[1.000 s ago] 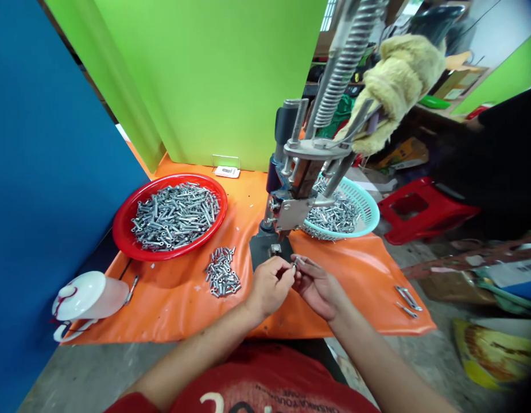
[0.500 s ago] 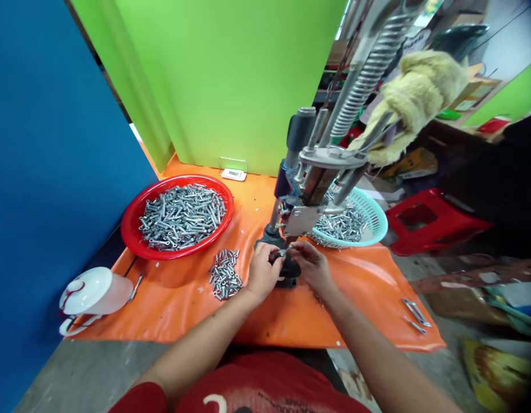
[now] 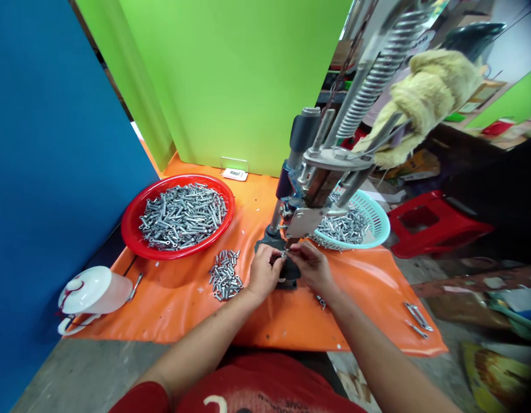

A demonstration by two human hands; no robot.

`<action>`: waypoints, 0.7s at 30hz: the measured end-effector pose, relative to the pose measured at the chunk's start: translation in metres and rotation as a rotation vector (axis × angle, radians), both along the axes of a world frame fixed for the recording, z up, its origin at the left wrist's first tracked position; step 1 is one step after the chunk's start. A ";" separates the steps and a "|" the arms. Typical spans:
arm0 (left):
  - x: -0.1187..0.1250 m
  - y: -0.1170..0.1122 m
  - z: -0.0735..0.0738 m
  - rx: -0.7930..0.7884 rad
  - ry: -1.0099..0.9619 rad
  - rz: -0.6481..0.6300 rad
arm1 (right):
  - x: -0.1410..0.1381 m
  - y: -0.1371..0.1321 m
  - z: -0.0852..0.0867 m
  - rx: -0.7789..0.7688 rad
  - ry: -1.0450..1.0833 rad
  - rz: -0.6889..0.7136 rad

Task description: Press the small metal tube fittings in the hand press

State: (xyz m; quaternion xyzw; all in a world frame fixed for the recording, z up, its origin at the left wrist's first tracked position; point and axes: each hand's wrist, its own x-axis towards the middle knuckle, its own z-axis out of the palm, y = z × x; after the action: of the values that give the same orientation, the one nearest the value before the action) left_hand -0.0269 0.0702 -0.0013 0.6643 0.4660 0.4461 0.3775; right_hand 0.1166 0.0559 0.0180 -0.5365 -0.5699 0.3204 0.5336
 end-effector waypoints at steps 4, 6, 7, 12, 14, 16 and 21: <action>0.002 0.001 -0.001 0.030 -0.010 0.003 | -0.003 -0.003 0.020 -0.016 -0.041 0.043; 0.004 0.001 -0.001 0.055 -0.028 -0.006 | -0.004 -0.004 0.027 -0.033 -0.079 0.070; 0.004 0.002 0.000 0.066 -0.038 -0.012 | -0.004 -0.005 0.029 -0.037 -0.098 0.082; 0.008 0.005 0.000 0.089 -0.095 -0.040 | -0.001 -0.006 0.027 -0.002 -0.173 0.107; 0.009 0.006 -0.001 0.086 -0.126 -0.045 | 0.000 -0.006 0.024 0.008 -0.171 0.095; 0.009 0.007 -0.003 0.074 -0.145 -0.041 | 0.000 -0.005 0.020 0.012 -0.137 0.068; 0.009 0.007 -0.006 0.054 -0.143 -0.052 | -0.002 -0.004 0.017 -0.012 -0.097 0.060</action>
State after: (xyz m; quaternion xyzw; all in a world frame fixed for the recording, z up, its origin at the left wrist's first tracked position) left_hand -0.0180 0.0772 -0.0075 0.6524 0.4084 0.4949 0.4033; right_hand 0.1151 0.0516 0.0354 -0.5372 -0.6089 0.3134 0.4924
